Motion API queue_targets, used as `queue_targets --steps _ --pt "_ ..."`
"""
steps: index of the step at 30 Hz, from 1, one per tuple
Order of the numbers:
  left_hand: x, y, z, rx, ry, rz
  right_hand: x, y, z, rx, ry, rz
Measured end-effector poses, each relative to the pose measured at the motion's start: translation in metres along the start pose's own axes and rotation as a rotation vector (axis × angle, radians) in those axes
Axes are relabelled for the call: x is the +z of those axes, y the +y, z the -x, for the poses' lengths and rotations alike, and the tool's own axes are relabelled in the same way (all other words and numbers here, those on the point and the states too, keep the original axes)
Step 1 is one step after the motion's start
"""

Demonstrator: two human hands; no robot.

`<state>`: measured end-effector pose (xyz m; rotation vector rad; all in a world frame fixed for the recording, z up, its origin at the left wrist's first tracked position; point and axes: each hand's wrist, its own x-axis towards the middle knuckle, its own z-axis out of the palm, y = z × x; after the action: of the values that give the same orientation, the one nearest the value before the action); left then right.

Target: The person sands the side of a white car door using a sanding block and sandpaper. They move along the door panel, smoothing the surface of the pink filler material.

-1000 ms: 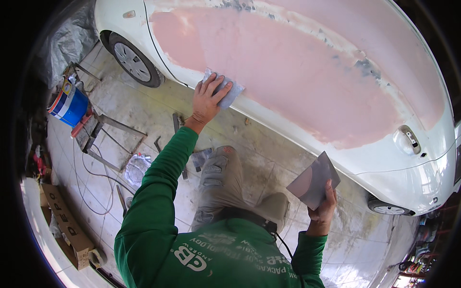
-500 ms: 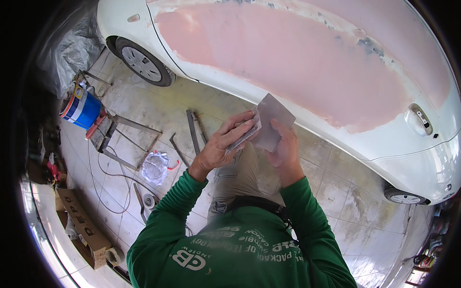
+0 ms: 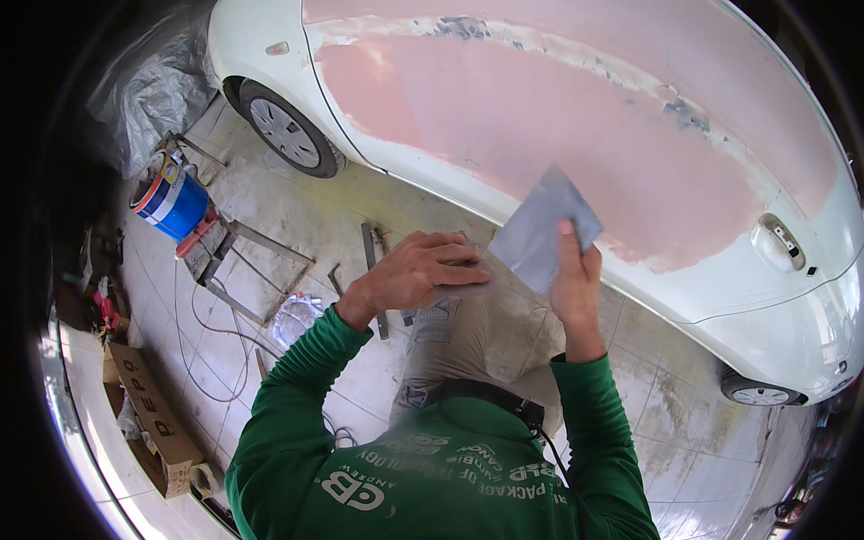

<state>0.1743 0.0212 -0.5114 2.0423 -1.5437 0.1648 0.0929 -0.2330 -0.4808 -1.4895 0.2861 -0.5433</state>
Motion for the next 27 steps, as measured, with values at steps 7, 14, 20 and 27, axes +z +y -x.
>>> queue_targets --steps 7,14,20,27 --pt "-0.115 -0.121 -0.044 -0.193 0.678 -0.561 -0.098 -0.016 0.023 0.161 0.204 -0.15" --pt "-0.127 -0.153 -0.088 -0.267 0.643 -0.685 -0.191 0.05 0.083 0.39 0.287 -0.132" --pt "-0.1 -0.147 -0.064 -0.282 0.54 -0.684 -0.224 0.06 0.111 0.431 0.386 -0.117" --pt "-0.119 -0.137 -0.109 -0.194 0.739 -0.742 -0.214 0.05 0.1 0.434 0.367 -0.085"
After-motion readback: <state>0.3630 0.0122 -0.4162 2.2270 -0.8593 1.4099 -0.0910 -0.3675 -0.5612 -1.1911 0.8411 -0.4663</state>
